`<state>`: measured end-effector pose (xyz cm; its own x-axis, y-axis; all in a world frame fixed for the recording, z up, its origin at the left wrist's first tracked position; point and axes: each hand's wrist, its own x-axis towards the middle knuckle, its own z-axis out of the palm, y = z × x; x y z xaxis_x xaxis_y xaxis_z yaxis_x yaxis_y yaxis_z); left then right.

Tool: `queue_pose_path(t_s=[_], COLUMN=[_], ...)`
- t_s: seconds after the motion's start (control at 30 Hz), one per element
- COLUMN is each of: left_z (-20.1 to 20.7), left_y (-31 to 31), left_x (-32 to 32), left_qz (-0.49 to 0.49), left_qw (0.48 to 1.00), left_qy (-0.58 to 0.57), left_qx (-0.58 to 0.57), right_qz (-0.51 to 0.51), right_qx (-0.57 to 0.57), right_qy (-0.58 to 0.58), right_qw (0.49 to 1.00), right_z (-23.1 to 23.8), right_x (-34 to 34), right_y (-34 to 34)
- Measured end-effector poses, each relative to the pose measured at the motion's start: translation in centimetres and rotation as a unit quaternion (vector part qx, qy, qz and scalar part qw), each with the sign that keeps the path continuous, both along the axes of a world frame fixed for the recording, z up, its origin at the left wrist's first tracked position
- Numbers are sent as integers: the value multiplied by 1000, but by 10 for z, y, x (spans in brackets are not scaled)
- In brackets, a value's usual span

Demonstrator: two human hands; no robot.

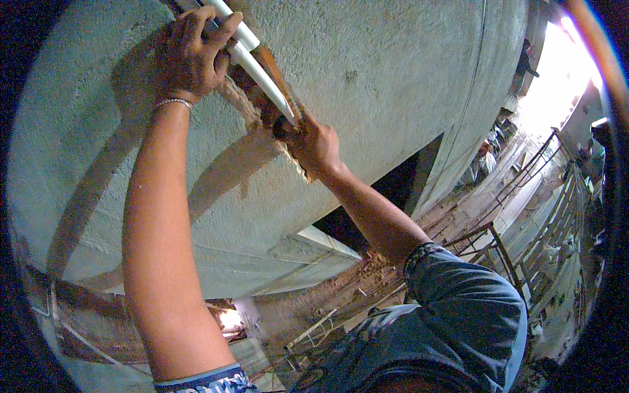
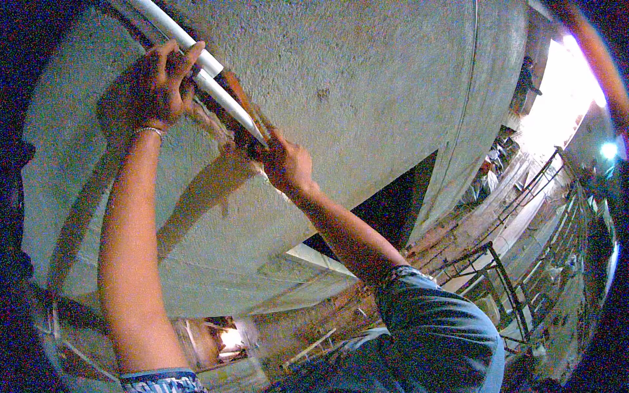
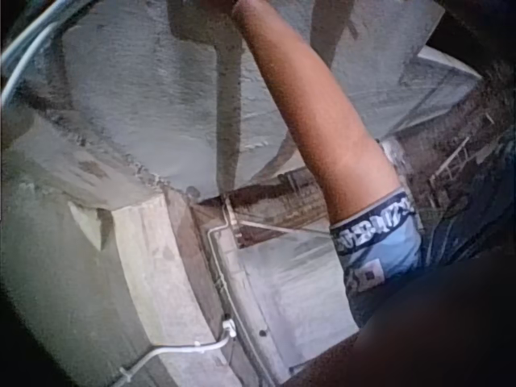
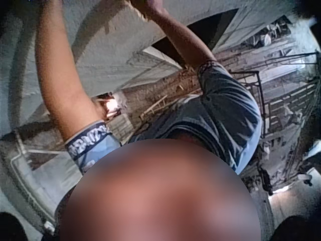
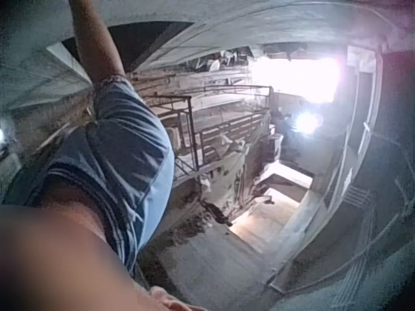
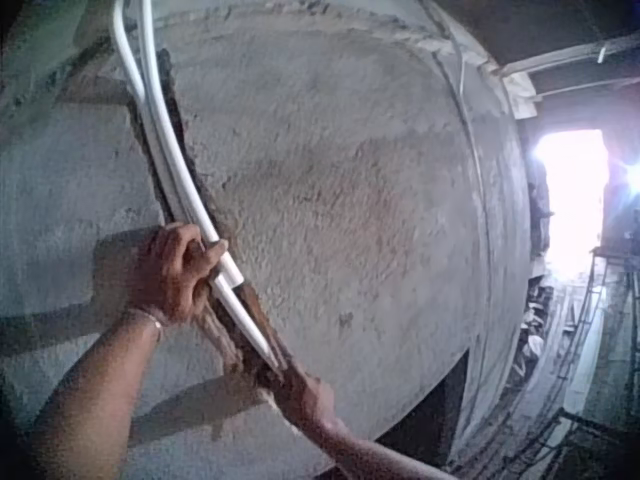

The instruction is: The person stands on scaffolding and installs white PVC conduit into a pre-cut channel in a concrete wall. They repeatedly measure, cut, and insert conduit segments, using a wooden stick to push the pieces into place. The task continues with multiple short segments being fitted along the wall.

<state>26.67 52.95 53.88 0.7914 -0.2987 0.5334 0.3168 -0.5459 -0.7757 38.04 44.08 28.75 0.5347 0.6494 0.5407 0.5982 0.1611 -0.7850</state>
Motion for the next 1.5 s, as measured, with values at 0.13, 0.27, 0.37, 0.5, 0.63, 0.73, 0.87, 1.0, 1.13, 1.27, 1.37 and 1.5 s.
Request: queue_pose_path(t_s=[0.13,0.27,0.37,0.5,0.63,0.73,0.87,1.0,1.13,1.27,1.37,1.5], left_z=[0,2,2,2,0,-1,0,-2,-6,-7,-6,-6], left_y=[-2,1,4,7,7,5,4,3,1,-1,-1,0], left_x=[0,1,2,2,2,2,4,4,1,-1,0,1], left_qz=[17,6,-9,0,-1,17,9,10,39,82,74,73], left_qw=[1000,1000,999,999,999,998,997,998,998,995,996,995], left_qy=[-2,-6,-16,-13,-25,-26,-38,-39,-42,-45,-43,-63], left_qx=[10,25,28,39,42,47,64,55,40,39,31,33], right_qz=[-3,7,10,-12,7,47,1,-47,-29,28,80,71], right_qx=[1,-33,-37,15,35,50,59,79,102,92,91,130], right_qy=[-9,15,23,30,75,129,107,94,158,183,256,279], right_qw=[1000,999,999,999,997,989,993,991,982,978,959,949], right_z=[1,4,6,4,0,-3,-3,-2,-9,-14,-5,12], right_x=[1,2,2,0,0,0,-3,-13,-17,-12,-8,-4], right_y=[-1,-4,-4,-1,4,7,12,16,13,7,1,-26])
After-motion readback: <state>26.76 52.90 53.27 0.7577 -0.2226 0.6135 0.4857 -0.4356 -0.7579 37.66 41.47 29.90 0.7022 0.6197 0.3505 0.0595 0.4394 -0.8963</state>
